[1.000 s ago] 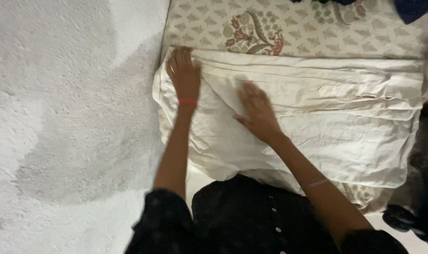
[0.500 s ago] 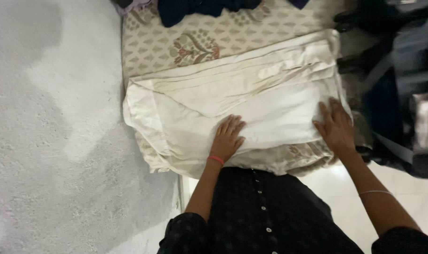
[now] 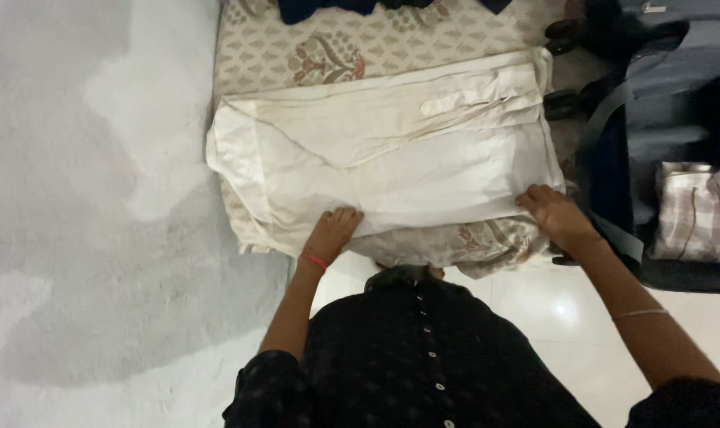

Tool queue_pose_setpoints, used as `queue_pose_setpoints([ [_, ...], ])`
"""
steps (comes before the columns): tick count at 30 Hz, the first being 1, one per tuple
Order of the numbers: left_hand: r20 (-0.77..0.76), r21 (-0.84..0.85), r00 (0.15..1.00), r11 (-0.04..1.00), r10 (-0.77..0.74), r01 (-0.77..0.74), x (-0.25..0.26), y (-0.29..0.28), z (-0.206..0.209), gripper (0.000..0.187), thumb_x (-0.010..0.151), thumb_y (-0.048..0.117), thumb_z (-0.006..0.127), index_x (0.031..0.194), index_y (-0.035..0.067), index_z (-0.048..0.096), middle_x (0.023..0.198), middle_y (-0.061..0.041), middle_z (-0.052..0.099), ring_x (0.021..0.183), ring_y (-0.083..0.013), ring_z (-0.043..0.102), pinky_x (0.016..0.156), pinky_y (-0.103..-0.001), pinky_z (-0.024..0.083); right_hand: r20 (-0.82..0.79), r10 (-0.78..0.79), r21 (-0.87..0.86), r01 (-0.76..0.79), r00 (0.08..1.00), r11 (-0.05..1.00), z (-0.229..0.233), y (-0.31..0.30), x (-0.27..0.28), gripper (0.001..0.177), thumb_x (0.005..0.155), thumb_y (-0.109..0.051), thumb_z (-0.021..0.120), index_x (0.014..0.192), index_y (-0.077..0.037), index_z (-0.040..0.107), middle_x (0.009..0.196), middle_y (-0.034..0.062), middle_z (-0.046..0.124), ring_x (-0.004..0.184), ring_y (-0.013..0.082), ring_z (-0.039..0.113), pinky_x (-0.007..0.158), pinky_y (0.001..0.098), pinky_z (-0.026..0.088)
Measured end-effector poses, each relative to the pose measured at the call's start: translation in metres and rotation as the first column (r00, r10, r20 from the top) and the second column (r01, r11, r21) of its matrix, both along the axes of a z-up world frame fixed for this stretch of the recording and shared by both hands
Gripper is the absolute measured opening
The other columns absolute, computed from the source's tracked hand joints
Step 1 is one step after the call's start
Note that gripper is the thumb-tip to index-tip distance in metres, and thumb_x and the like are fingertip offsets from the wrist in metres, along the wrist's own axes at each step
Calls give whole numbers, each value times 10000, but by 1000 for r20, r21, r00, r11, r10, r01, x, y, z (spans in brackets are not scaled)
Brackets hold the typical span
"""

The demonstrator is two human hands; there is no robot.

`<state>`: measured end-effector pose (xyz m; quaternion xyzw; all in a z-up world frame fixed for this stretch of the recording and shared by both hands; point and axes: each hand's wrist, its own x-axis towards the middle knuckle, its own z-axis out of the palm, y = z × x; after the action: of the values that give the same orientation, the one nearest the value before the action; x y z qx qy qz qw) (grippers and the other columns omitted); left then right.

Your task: The person folds a white shirt and a pair of dark pants by hand on a surface, then places each folded item into an open suitcase.

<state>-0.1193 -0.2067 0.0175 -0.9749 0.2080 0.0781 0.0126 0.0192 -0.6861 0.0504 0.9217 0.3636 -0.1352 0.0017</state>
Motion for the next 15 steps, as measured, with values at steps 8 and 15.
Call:
queue_pose_setpoints([
  [8,-51,-108,986,981,158,-163,-9,-31,23,334,857,24,651,1179,112,655,1167,-64,665,1143,-253,613,967,-410,495,131,-24,-63,32,991,998,-19,-17,40,141,806,-84,651,921,-118,725,912,94,742,967,273,718,912,419,569],
  [15,-54,-604,773,596,632,-529,42,-4,28,236,801,102,646,1012,133,748,1031,-97,740,995,-332,672,852,-451,543,-103,-244,151,258,964,954,-37,-26,111,248,970,-134,568,1142,-86,740,980,230,724,893,441,695,826,538,551],
])
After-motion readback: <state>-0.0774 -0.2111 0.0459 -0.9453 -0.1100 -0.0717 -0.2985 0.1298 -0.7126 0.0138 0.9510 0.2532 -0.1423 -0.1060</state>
